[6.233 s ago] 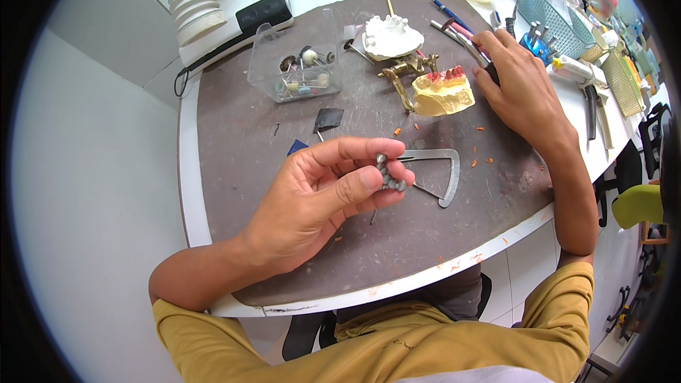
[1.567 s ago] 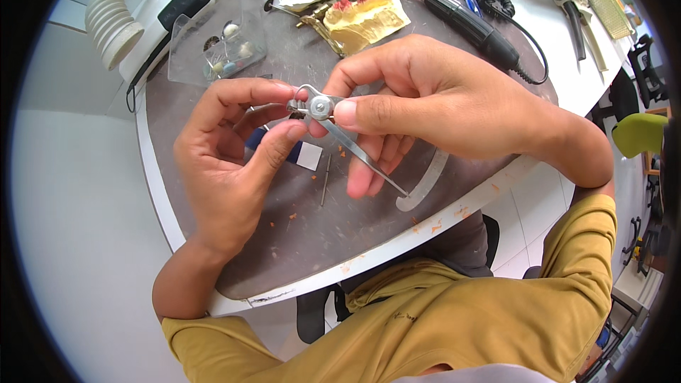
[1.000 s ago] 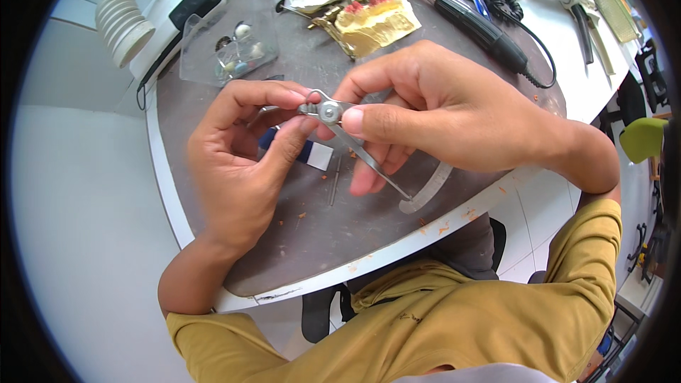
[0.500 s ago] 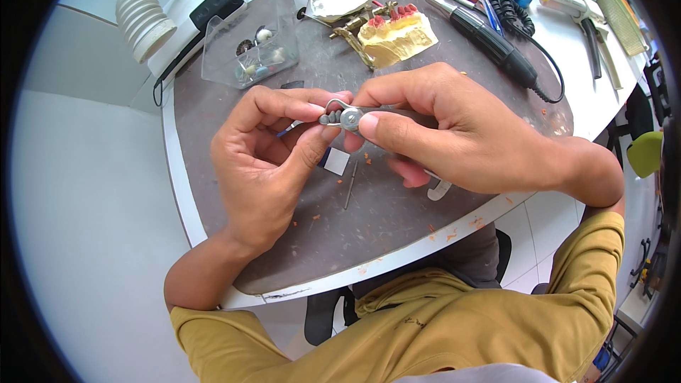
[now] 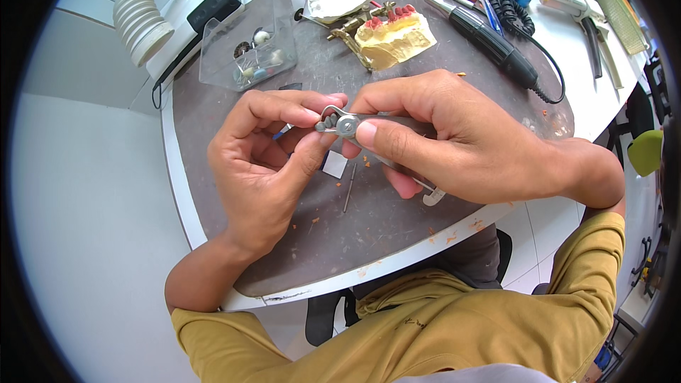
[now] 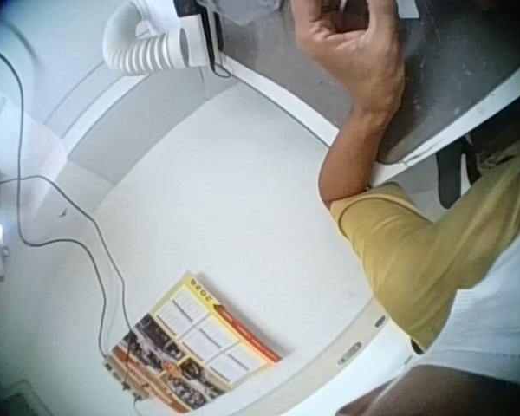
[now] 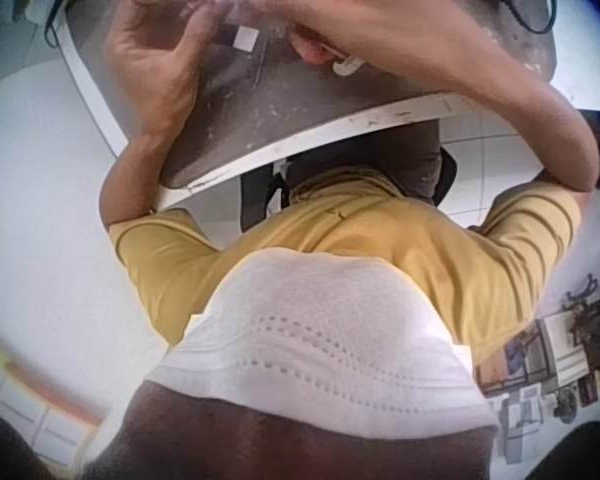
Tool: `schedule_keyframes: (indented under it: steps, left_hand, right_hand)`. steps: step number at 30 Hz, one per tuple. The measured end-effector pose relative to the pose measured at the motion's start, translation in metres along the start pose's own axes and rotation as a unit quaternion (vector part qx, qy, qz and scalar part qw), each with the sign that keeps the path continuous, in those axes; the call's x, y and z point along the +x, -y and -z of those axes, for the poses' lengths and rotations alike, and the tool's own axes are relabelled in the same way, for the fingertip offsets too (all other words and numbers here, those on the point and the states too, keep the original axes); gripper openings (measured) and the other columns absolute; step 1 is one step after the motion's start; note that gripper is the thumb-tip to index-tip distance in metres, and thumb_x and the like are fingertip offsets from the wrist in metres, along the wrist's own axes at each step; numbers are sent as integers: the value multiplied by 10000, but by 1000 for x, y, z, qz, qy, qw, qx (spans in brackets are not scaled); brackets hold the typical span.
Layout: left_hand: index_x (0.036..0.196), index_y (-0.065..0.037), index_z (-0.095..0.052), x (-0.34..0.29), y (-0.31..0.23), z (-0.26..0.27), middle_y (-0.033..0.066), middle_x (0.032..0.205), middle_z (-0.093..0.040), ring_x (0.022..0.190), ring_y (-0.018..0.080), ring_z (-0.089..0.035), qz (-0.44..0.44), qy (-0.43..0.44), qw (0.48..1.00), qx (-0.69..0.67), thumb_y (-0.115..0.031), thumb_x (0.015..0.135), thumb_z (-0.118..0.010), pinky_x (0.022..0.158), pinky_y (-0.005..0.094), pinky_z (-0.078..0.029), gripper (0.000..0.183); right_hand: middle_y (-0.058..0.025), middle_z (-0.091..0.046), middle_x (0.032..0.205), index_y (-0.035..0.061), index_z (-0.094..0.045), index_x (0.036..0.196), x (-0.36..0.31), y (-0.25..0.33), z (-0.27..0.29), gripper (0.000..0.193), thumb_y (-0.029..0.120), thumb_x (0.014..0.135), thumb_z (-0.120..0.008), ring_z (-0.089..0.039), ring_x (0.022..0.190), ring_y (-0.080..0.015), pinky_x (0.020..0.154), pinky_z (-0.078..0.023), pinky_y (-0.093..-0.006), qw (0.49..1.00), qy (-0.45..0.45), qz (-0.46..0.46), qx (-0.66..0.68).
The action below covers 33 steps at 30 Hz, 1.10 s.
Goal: The person uses a rotary grinding tool to shape a small gray dental appliance held in their left hand. They repeatedly switch to a metal caliper to measure the appliance's dimensions, then resume grinding. The process involves precise manipulation of the tool and the object to achieve a specific form.
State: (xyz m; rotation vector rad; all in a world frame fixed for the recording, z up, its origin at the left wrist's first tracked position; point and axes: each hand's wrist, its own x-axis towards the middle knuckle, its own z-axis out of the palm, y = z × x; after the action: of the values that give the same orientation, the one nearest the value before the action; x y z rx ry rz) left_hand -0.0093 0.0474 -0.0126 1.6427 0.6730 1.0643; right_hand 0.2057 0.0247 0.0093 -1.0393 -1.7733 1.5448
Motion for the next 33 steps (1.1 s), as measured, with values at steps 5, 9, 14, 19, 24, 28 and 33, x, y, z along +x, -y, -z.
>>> schedule_keyframes:
  steps: [5,9,14,19,24,28,33]
  left_hand:
    - [976,-3,-528,1,5,0,174,1080,-613,1056,219,-612,-35,7,999,26,97,835,-619,835,286,-543,196]
    - [1003,-2,-516,2,4,-2,160,1088,-600,1058,205,-603,-3,-6,999,43,104,825,-623,879,301,-529,234]
    - [1028,-3,-508,2,4,-1,156,1130,-575,1068,192,-587,-14,-2,998,67,91,824,-635,889,289,-528,258]
    - [1020,-5,-515,3,5,0,152,1123,-572,1084,198,-582,-21,-5,998,63,74,826,-648,888,296,-531,248]
    - [989,-7,-530,3,7,1,144,1105,-576,1092,210,-582,-36,0,997,63,78,827,-648,895,306,-531,218]
    - [970,-16,-538,2,8,1,138,1093,-587,1091,229,-586,-31,-8,998,61,61,829,-655,918,327,-506,198]
    - [973,-6,-551,1,6,2,131,1088,-579,1105,227,-578,-46,-2,998,33,104,819,-640,884,304,-530,209]
  right_hand:
    - [-14,-572,607,-17,-591,942,0,-3,1,251,189,988,-455,-513,526,-39,487,-410,-198,1000,1,-2,3]
    - [-25,-593,610,-12,-587,926,-2,2,2,264,213,983,-459,-521,524,-42,488,-427,-204,998,-2,-30,46]
    - [-26,-597,620,-6,-587,926,-1,-1,2,266,224,979,-463,-528,529,-42,491,-445,-208,997,2,-36,71]
    - [-47,-610,636,-29,-596,946,-3,4,2,272,204,955,-456,-563,565,-74,536,-474,-230,997,1,-48,65]
    - [-101,-644,665,-85,-614,958,-4,6,4,302,163,901,-452,-621,616,-143,604,-508,-280,997,9,-52,61]
    - [-71,-627,635,-56,-610,939,-3,4,3,274,174,924,-461,-596,583,-112,564,-488,-257,998,-1,-38,40]
    - [-25,-599,593,-2,-599,928,-1,-3,-1,205,170,961,-491,-554,526,-54,475,-437,-219,997,-36,50,-53]
